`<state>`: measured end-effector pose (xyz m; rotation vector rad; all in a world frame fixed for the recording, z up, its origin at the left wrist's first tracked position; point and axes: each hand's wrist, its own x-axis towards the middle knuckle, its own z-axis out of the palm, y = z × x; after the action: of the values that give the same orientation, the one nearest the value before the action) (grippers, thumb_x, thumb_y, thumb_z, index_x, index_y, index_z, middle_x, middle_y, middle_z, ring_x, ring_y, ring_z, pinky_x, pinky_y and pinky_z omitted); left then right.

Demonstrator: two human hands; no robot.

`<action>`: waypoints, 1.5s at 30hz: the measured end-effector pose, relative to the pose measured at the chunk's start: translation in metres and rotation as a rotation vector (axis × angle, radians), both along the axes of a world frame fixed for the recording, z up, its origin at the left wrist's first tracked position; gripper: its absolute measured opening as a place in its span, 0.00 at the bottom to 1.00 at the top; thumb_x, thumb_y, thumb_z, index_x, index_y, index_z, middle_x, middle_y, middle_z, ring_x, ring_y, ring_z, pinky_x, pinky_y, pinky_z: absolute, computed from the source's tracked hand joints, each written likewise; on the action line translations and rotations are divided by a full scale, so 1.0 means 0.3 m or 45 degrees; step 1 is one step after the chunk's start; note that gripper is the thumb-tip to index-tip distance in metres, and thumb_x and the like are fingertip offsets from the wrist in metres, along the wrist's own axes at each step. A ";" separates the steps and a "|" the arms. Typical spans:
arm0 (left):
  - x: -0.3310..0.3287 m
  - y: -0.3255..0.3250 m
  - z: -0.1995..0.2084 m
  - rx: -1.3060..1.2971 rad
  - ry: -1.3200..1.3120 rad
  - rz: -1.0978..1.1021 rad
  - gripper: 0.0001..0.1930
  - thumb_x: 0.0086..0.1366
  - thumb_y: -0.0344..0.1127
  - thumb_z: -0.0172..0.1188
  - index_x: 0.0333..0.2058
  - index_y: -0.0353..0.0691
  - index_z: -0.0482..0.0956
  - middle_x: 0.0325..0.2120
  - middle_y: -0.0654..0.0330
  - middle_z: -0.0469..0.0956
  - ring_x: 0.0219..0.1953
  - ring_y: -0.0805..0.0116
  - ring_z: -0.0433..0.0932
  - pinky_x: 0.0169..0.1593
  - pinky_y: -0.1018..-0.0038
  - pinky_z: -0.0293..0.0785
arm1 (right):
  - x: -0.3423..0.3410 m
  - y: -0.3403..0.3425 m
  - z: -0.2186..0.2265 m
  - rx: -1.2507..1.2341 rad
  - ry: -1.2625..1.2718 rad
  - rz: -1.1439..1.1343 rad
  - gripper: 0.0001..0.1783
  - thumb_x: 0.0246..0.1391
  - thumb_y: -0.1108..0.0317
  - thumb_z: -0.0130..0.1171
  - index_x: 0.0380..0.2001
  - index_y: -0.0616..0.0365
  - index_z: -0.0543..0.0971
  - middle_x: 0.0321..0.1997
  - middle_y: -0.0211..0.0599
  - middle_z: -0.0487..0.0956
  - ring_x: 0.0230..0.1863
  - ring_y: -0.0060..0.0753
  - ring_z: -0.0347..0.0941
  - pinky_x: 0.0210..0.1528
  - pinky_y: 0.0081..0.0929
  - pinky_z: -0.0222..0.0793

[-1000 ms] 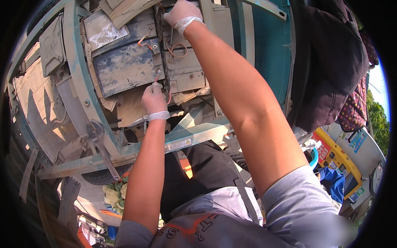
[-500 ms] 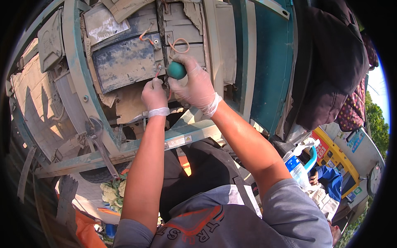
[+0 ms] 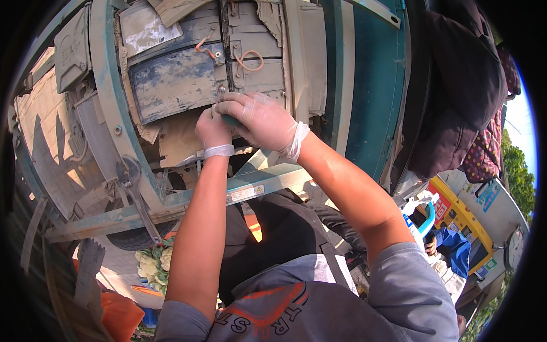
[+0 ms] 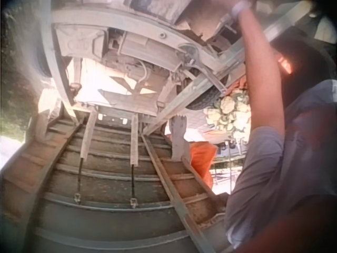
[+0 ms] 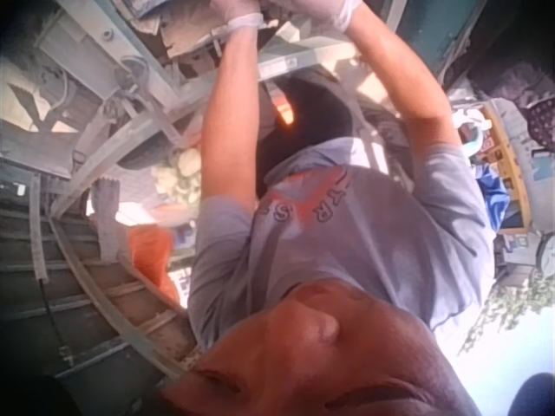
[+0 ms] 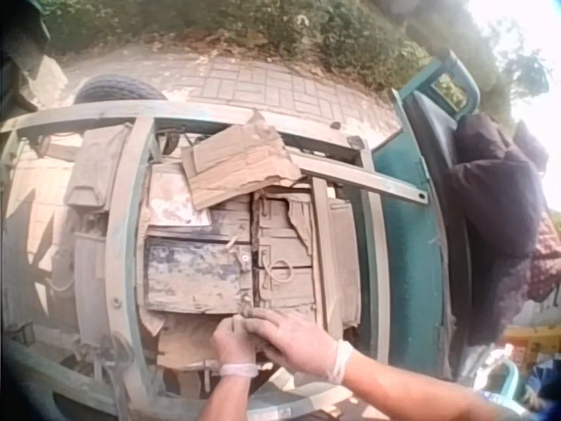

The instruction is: The person removes a battery from a teal three-wheeled vehicle, cleans the compartment, and reinstalls the battery. They connect the red and black cables to the terminals and tighten the connections with a wrench.

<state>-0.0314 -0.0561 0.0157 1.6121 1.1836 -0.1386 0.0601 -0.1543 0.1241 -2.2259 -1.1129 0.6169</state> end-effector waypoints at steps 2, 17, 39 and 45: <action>-0.001 0.001 0.000 -0.004 0.008 -0.023 0.20 0.66 0.46 0.49 0.30 0.34 0.81 0.27 0.38 0.78 0.34 0.35 0.77 0.38 0.50 0.71 | 0.024 0.015 0.022 -0.123 0.087 0.049 0.28 0.46 0.66 0.69 0.52 0.53 0.73 0.54 0.46 0.76 0.53 0.54 0.73 0.52 0.41 0.72; 0.023 0.036 0.176 -0.581 -0.192 0.496 0.13 0.69 0.41 0.55 0.30 0.38 0.79 0.28 0.57 0.77 0.30 0.64 0.75 0.37 0.68 0.72 | 0.049 0.098 0.052 -0.470 -0.076 -0.285 0.29 0.55 0.50 0.60 0.51 0.61 0.71 0.43 0.57 0.77 0.39 0.59 0.78 0.38 0.47 0.74; -0.008 0.044 0.035 -0.384 0.097 0.203 0.19 0.62 0.45 0.59 0.26 0.30 0.81 0.22 0.49 0.81 0.27 0.54 0.80 0.35 0.62 0.73 | 0.047 0.100 0.052 -0.489 -0.043 -0.193 0.29 0.57 0.52 0.59 0.55 0.60 0.69 0.48 0.57 0.74 0.37 0.62 0.77 0.39 0.48 0.75; -0.021 0.007 -0.010 -0.334 0.191 0.100 0.20 0.61 0.48 0.54 0.26 0.33 0.82 0.24 0.42 0.79 0.30 0.41 0.78 0.36 0.55 0.71 | 0.051 0.120 0.058 -0.742 0.196 -0.302 0.33 0.56 0.51 0.60 0.56 0.63 0.67 0.51 0.62 0.71 0.43 0.64 0.75 0.45 0.50 0.73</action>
<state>-0.0376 -0.0539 0.0129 1.3422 1.2839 -0.3548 0.0755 -0.1182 0.1415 -2.6806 -0.6242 1.0925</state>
